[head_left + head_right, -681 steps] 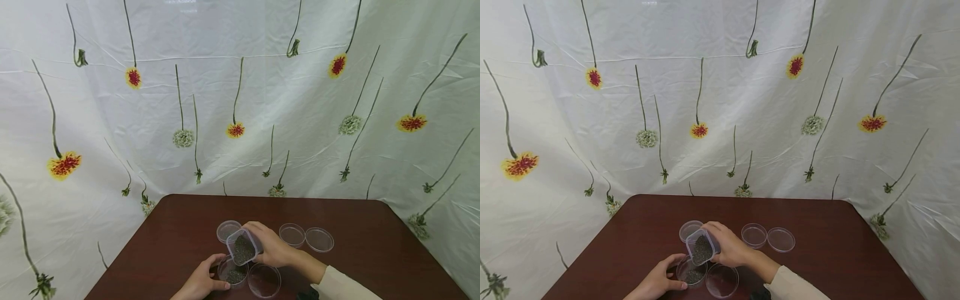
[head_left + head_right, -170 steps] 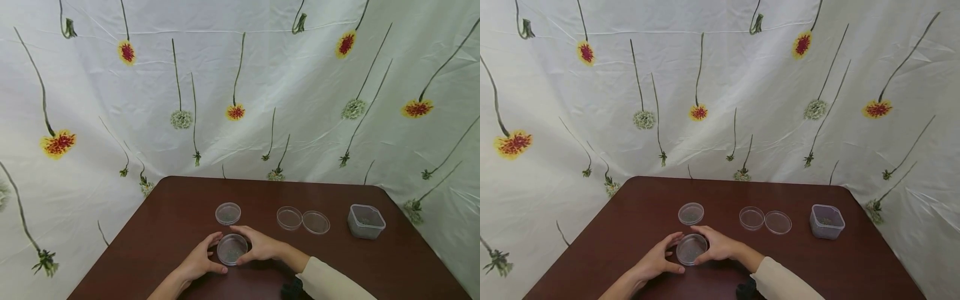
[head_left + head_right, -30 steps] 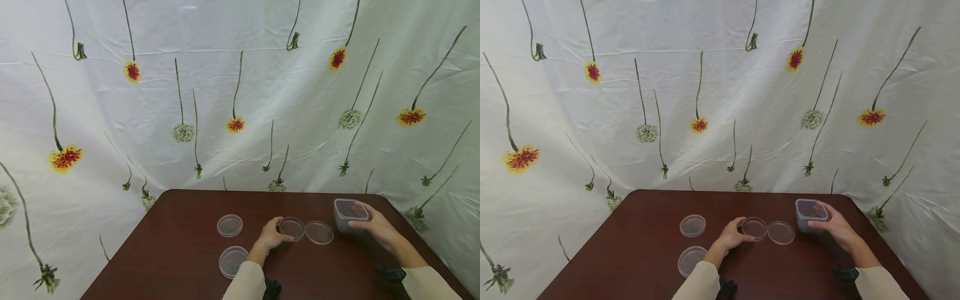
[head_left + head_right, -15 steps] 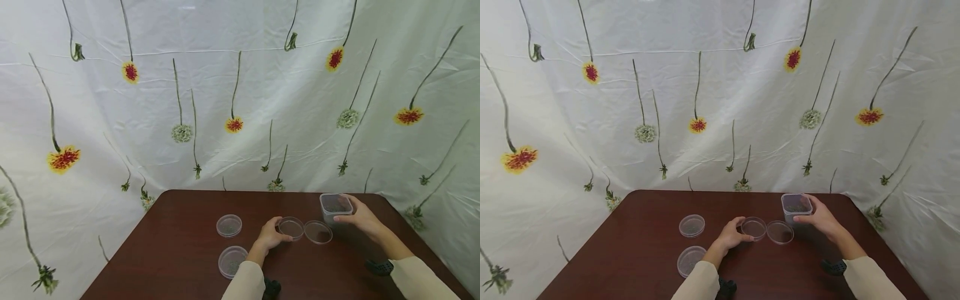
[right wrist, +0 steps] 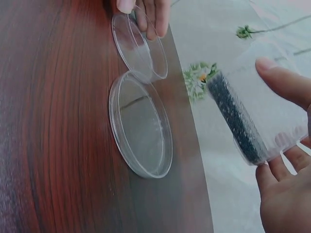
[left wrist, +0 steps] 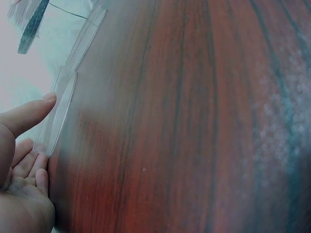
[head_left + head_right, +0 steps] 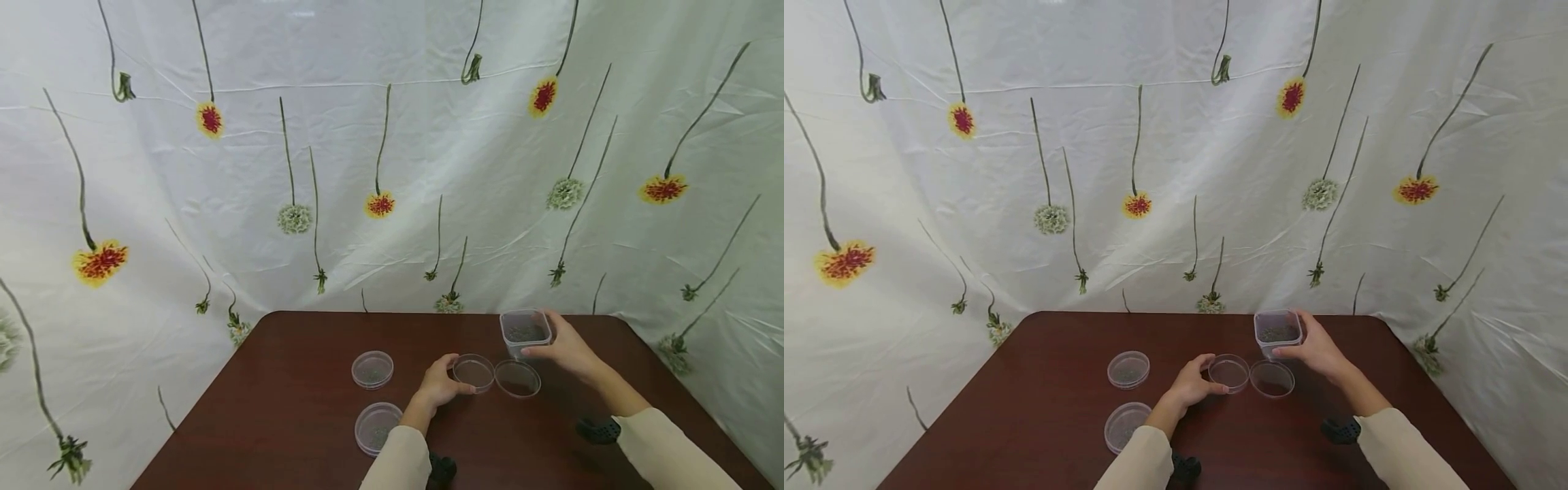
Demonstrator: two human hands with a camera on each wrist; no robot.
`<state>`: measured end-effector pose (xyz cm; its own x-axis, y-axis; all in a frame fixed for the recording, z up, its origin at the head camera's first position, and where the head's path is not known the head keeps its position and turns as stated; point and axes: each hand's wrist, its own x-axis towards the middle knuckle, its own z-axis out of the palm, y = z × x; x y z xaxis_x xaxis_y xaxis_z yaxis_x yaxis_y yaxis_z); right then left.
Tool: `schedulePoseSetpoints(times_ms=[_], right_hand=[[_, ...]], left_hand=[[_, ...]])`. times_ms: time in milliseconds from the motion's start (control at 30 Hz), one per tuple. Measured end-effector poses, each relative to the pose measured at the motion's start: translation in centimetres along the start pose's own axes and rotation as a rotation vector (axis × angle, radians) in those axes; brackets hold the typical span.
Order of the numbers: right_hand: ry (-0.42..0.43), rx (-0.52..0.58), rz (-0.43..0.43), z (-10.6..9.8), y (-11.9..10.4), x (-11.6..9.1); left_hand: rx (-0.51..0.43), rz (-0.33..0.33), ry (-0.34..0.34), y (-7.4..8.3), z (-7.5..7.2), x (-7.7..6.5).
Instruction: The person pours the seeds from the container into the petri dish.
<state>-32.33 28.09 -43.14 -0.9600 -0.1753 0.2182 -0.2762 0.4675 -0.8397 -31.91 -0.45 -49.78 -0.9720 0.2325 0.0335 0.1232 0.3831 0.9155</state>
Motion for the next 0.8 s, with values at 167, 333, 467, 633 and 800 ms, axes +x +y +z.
schedulePoseSetpoints(times_ms=[167,333,467,633,800], right_hand=[[0.030,-0.076,-0.057,1.0,-0.2,0.7],[0.083,-0.224,-0.141,2.1,-0.1,1.1],[0.098,-0.266,-0.200,3.0,0.2,1.4],[0.093,-0.306,-0.272,4.2,0.2,1.6],[0.115,-0.361,-0.384,4.7,0.1,1.8]], left_hand=[[0.005,0.015,0.008,0.0,0.0,0.1],[0.002,0.022,0.004,0.1,0.0,0.0],[-0.010,0.025,-0.002,0.0,0.0,-0.1],[-0.015,0.007,0.005,-0.3,-0.2,-0.3],[-0.022,0.015,-0.003,-0.4,-0.1,0.1]])
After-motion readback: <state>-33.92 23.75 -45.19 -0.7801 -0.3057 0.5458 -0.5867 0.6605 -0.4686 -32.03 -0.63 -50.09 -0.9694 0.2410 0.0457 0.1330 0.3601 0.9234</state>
